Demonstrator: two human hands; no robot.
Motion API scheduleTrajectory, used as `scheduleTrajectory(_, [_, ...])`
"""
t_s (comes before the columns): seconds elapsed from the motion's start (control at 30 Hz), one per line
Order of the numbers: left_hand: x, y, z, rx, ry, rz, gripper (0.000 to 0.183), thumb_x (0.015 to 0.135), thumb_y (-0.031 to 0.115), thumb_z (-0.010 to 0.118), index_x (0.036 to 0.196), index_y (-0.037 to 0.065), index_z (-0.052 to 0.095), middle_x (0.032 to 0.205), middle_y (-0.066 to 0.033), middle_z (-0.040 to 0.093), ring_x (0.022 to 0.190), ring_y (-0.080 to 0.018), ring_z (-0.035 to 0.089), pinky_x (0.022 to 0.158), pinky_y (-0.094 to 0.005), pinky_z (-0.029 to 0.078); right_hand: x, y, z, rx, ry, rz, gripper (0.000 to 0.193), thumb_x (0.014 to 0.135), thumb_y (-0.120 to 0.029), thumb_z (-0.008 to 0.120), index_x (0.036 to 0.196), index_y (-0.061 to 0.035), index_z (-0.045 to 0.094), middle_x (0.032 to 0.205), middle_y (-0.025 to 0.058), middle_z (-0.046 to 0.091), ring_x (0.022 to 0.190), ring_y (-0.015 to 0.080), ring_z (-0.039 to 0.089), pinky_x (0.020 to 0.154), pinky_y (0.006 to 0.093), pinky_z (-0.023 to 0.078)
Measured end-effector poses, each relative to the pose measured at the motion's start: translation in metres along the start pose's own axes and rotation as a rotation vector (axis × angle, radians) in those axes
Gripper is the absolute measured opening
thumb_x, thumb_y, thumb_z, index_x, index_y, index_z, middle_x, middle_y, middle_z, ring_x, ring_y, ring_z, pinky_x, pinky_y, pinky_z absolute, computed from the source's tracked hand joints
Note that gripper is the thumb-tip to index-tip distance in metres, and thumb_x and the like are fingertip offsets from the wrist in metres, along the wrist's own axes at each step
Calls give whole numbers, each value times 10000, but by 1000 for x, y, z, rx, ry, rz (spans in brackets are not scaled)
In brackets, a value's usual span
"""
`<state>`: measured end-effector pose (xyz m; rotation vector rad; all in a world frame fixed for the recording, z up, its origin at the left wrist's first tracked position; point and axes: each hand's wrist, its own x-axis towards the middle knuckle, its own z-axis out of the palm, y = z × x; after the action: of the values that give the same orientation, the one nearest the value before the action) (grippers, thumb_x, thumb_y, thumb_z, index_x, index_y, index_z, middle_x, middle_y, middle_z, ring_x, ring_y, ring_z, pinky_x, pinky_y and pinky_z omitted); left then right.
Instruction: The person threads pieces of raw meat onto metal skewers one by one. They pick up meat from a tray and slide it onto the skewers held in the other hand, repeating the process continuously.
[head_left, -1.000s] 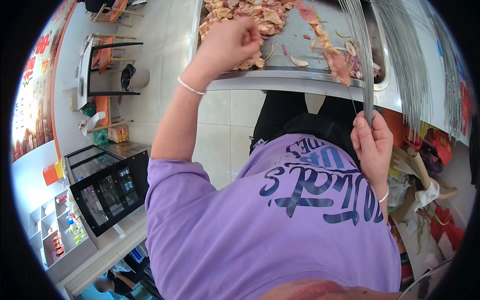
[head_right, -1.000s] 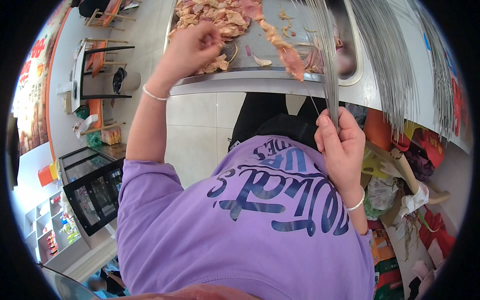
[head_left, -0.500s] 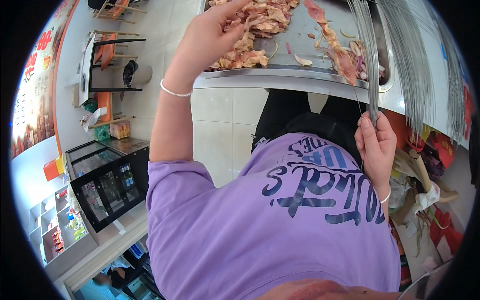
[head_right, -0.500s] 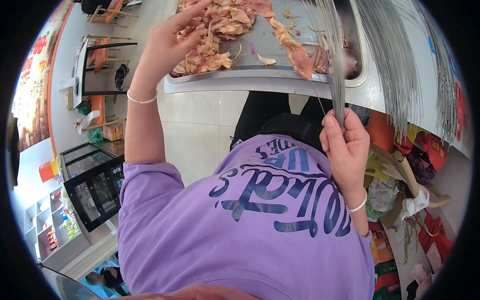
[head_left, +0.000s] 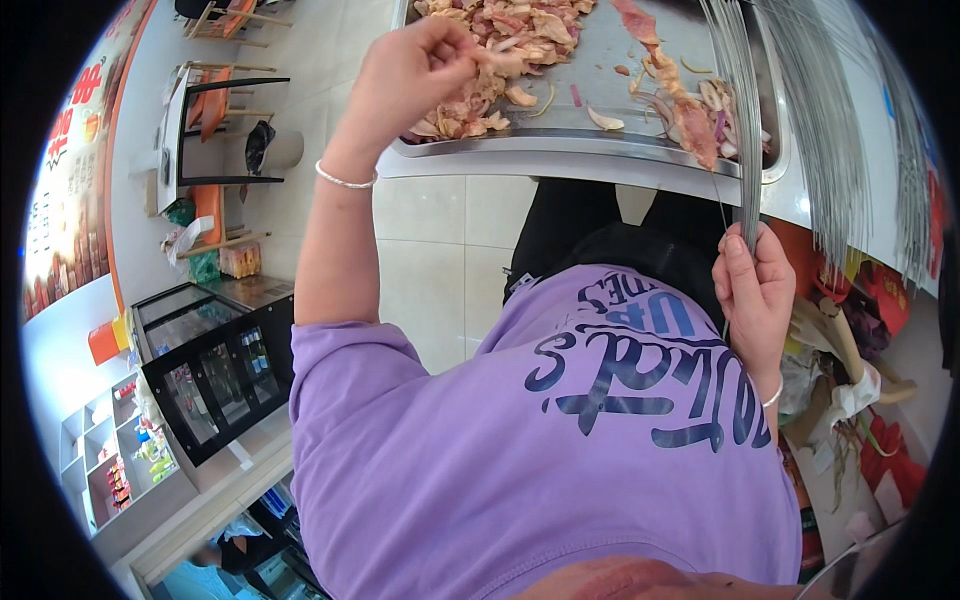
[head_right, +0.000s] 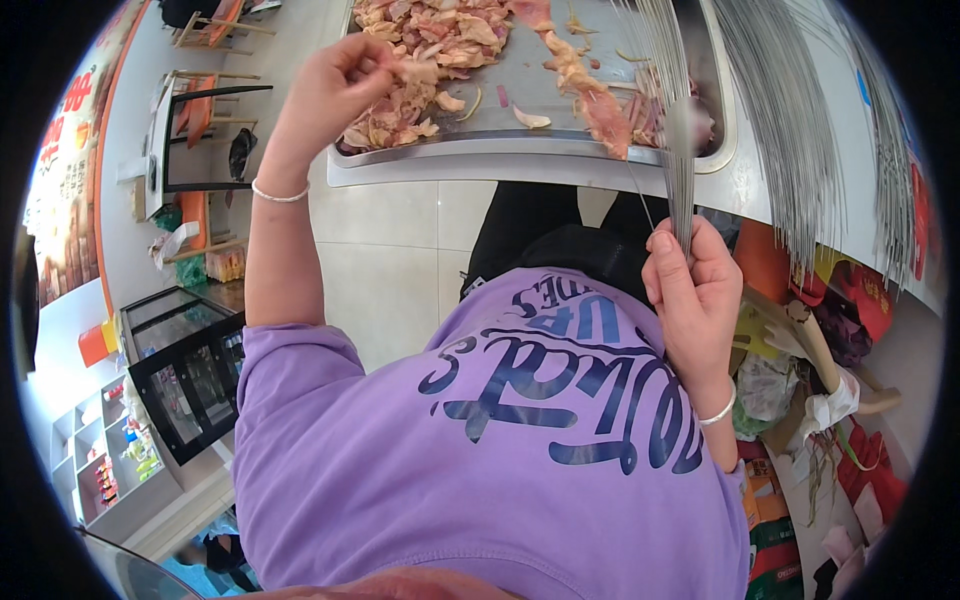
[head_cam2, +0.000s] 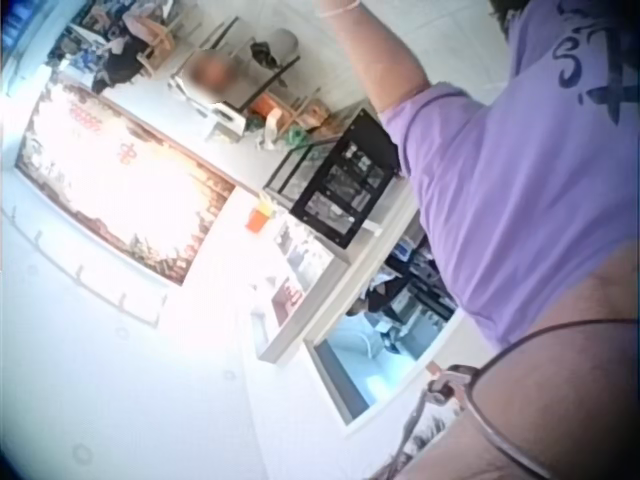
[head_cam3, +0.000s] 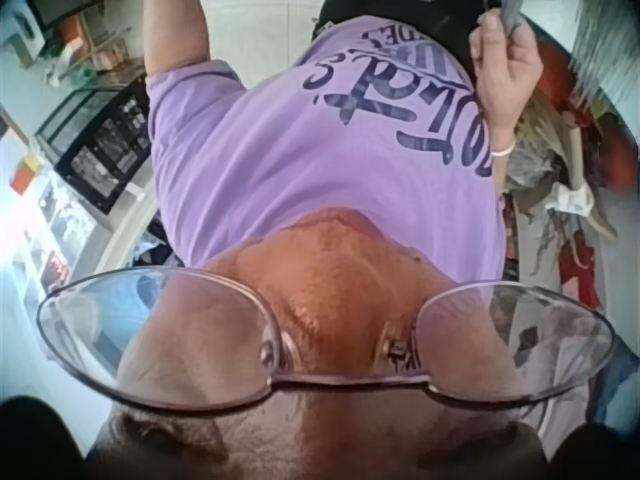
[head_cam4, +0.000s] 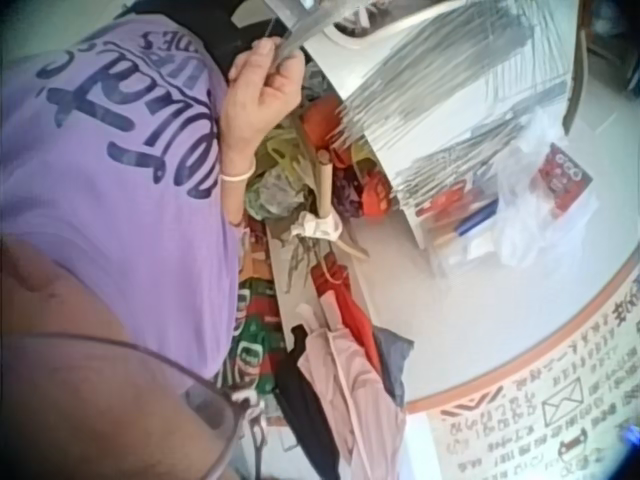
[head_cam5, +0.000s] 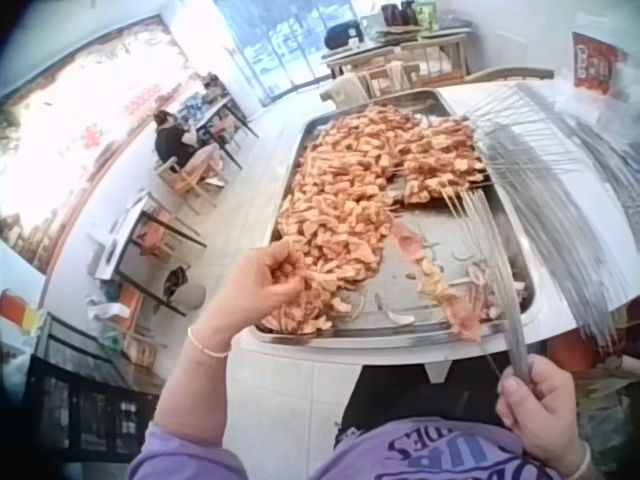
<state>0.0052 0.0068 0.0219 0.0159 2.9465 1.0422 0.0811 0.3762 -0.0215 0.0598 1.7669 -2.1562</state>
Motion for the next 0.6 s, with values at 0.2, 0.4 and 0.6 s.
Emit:
scheduleTrajectory(0.2, [1, -1, -9, -70, 97, 67, 149, 897, 123, 666, 994, 10, 650, 835, -11, 637, 723, -90, 587, 645, -247, 493, 1, -1, -2, -6, -20, 6, 100, 1008, -97, 535, 985, -2, 556, 770, -22, 504, 579, 18, 429, 497, 168, 322])
scheduleTrajectory(0.4, [-7, 28, 17, 405, 87, 475, 165, 820, 97, 664, 978, 54, 644, 900, -103, 650, 838, -300, 627, 696, -378, 508, 1, -1, 2, 20, -6, 25, 99, 1006, -95, 538, 997, 3, 556, 794, -17, 516, 588, 21, 435, 509, 171, 332])
scheduleTrajectory(0.6, [4, 10, 45, 401, -95, 393, 156, 761, 18, 610, 913, 18, 577, 820, -145, 611, 812, -369, 587, 722, -430, 483, 4, -4, -1, 94, -52, 90, 115, 1006, -98, 540, 1033, 12, 556, 815, -8, 524, 592, 34, 439, 517, 176, 339])
